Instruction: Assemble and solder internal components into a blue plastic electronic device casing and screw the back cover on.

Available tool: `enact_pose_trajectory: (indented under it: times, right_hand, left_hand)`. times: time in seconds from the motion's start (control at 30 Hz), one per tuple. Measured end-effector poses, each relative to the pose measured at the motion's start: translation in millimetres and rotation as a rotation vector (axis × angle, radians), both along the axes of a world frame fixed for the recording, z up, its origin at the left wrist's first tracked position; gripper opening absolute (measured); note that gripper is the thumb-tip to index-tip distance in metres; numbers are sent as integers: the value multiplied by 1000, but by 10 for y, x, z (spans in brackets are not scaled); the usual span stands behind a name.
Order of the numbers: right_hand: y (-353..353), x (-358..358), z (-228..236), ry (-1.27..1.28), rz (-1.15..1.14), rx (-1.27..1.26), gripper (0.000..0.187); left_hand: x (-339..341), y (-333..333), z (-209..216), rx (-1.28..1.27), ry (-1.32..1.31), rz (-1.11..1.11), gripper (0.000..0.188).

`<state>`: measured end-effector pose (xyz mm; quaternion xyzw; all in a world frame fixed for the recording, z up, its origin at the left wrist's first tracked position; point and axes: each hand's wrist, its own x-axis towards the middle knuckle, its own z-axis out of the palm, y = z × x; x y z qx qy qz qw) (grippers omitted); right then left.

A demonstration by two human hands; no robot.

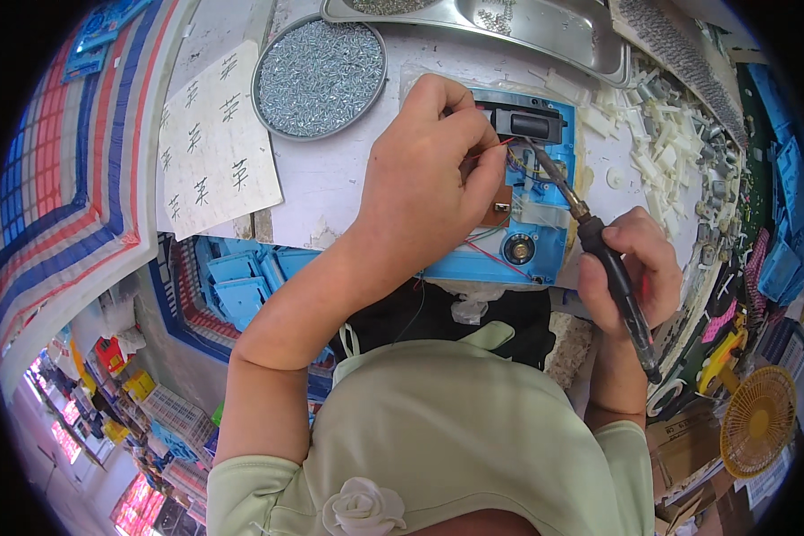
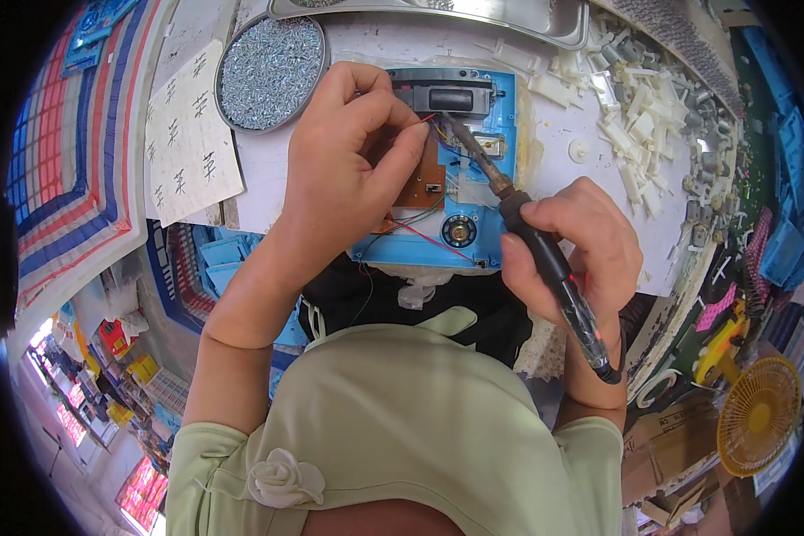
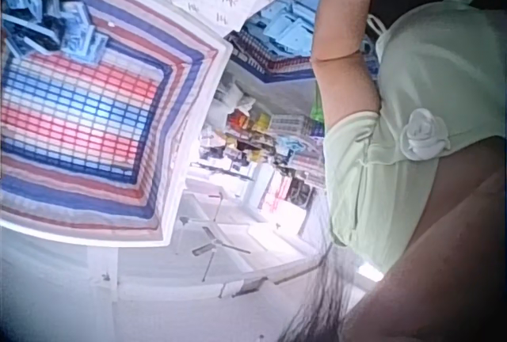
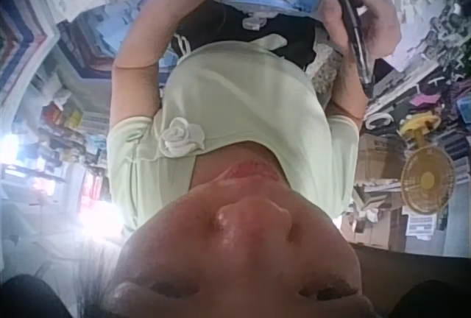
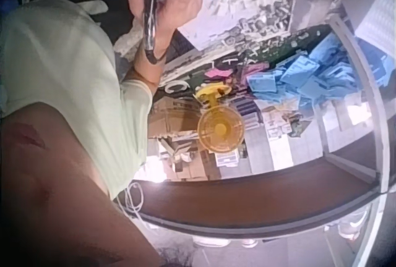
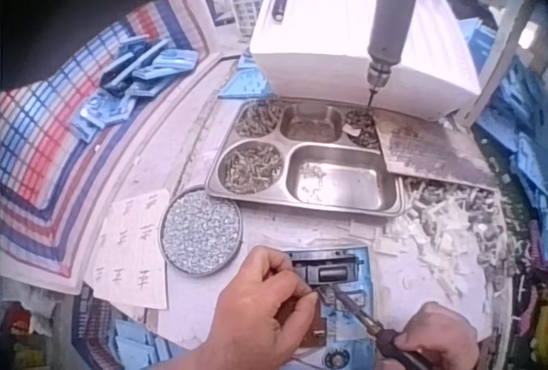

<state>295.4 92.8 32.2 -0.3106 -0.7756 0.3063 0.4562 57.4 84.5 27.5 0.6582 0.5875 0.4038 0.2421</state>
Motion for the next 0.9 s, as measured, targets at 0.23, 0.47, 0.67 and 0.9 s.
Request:
enact_pose_trajectory:
  times: [0.23, 0.47, 0.67, 0.9]
  right_hand:
    - [22, 1, -3, -53, 45, 2, 33]
    - [48, -39, -25, -71, 35, 64, 33]
    - [76, -40, 21, -156, 66, 124, 37]
    - [82, -13, 38, -199, 69, 130, 38]
  left_hand:
    - [12, -2, 12, -2, -17, 9, 9]
    - [24, -5, -2, 7, -21, 19, 10]
    - [22, 4, -7, 25, -11, 20, 10]
    - [25, 16, -10, 26, -5, 23, 10]
